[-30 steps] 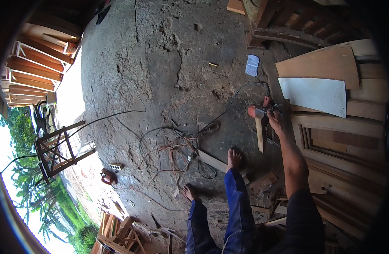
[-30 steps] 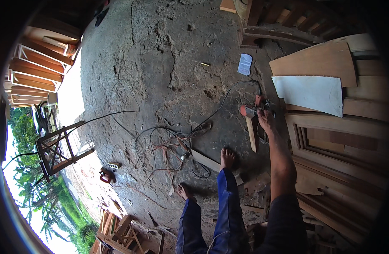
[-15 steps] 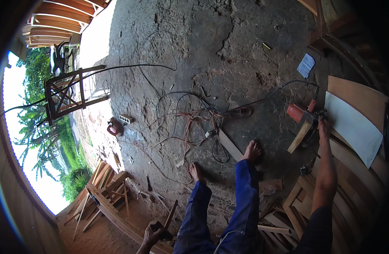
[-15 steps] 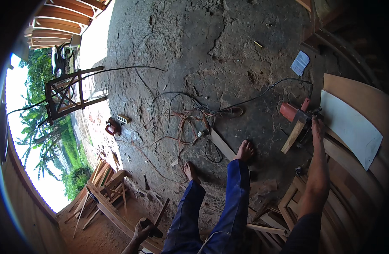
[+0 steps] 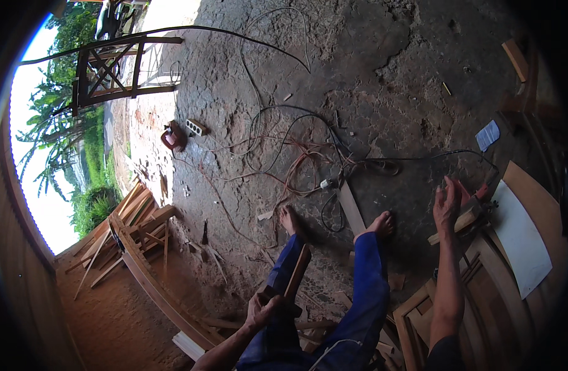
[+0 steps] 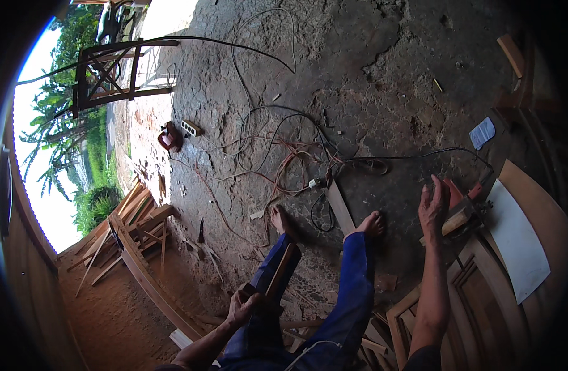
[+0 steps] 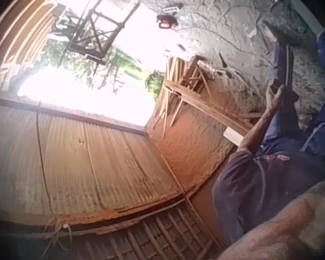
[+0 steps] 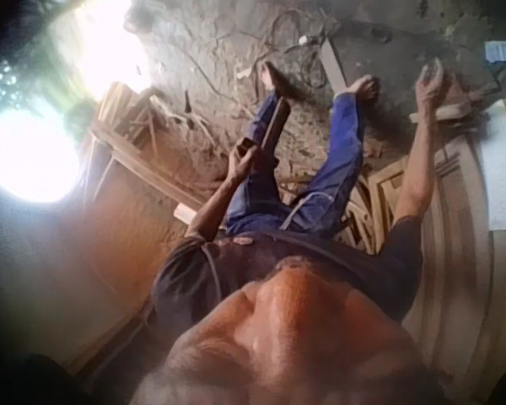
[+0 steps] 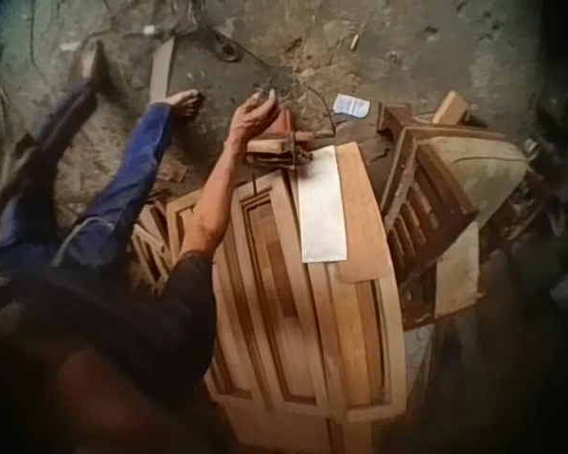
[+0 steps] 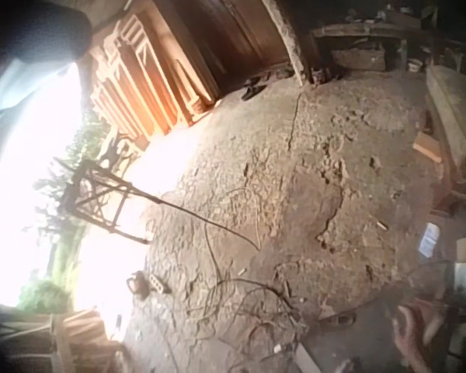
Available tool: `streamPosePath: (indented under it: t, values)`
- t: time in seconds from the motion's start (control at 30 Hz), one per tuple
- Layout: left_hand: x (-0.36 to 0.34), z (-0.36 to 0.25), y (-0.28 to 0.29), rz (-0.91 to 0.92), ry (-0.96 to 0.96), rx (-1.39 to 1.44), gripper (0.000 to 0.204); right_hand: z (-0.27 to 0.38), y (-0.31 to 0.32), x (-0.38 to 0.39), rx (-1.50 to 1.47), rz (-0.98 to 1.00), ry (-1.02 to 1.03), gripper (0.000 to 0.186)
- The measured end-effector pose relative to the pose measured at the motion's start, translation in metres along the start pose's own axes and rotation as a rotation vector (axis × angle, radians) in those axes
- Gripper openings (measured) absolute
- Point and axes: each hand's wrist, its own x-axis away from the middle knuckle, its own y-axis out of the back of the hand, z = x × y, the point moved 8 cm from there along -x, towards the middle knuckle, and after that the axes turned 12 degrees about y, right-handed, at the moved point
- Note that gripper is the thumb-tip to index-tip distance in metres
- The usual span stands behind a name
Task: The person uses a hand saw to cut a piece of wood clamped to a workbench. After cutting, they use a pencil to mark the wood and then use a wooden mallet to tap a small wooden piece into place.
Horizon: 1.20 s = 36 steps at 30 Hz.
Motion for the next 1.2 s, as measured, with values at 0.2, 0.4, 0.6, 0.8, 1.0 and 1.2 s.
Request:
streamPosePath:
  t: [0.2,0.4,0.6,0.8,1.0,1.2]
  values:
    - [-0.032,0.04,0.057,-0.269,-0.018,-0.004,0.032,0.207,-0.21,0.009,-0.315,0.576,0.27,0.042]
    - [-0.064,0.08,0.09,-0.316,-0.002,0.296,0.031,0.351,-0.387,0.035,-0.165,0.902,0.473,0.056]
    - [-0.08,0.131,0.131,-0.36,-0.172,0.394,0.039,0.399,-0.52,0.067,0.128,0.728,0.797,0.054]
    - [-0.079,0.175,0.133,-0.315,-0.155,0.555,0.032,0.373,-0.57,0.113,0.431,1.072,0.746,0.041]
    - [-0.076,0.154,0.124,-0.242,0.022,0.783,0.033,0.272,-0.517,0.147,0.622,1.086,0.651,0.018]
    - [-0.073,0.159,0.097,-0.327,-0.074,0.56,0.034,0.181,-0.314,0.011,0.753,0.966,0.426,0.023]
